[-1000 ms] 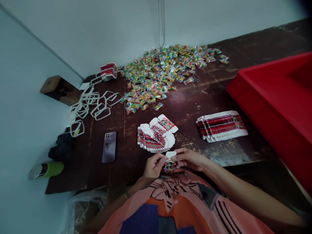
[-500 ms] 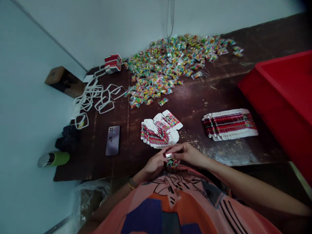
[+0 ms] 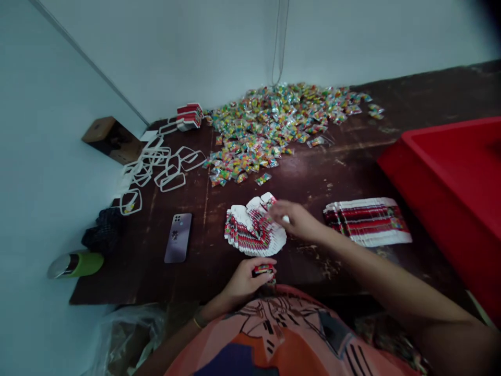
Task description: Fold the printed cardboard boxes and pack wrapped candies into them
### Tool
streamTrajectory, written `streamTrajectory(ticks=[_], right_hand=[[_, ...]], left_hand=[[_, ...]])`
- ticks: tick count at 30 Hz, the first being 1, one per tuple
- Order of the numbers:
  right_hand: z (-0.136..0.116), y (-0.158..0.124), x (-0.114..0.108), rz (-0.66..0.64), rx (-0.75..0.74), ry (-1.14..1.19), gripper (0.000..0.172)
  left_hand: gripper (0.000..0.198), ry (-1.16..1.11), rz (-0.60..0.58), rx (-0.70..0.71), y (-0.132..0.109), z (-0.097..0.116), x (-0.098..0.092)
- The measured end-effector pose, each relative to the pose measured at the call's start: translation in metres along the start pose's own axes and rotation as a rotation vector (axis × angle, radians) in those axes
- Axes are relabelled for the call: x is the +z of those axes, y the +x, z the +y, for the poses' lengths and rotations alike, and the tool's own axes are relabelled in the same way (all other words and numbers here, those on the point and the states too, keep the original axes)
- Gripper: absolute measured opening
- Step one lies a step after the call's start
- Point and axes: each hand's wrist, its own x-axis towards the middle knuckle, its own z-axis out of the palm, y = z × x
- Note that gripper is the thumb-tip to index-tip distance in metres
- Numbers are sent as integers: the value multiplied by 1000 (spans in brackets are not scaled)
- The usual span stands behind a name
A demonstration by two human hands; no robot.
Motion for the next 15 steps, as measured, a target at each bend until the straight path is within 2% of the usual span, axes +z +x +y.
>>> streamTrajectory(ticks=[2, 4, 7, 9, 12, 13, 15], right_hand=[[31, 47, -14, 104, 96, -226, 38], [55, 85, -22, 158, 152, -312, 44], [68, 113, -24, 237, 179, -293, 40], [63, 112, -22, 308, 200, -256, 34], [37, 88, -11, 371, 213, -171, 28], [25, 76, -5, 350, 195, -128, 27], [-1, 50, 8, 220, 107, 28, 26]], left_hand=[[30, 258, 17, -12, -8, 11, -16], [22, 471, -31, -32, -20, 19, -35], [21, 549, -140, -100, -34, 20, -58], [28, 370, -118, -116, -36, 15, -65], [41, -95, 9, -82, -25, 8, -64], [43, -215, 39, -68, -19, 8, -61], [45, -332, 83, -40, -6, 9, -54]])
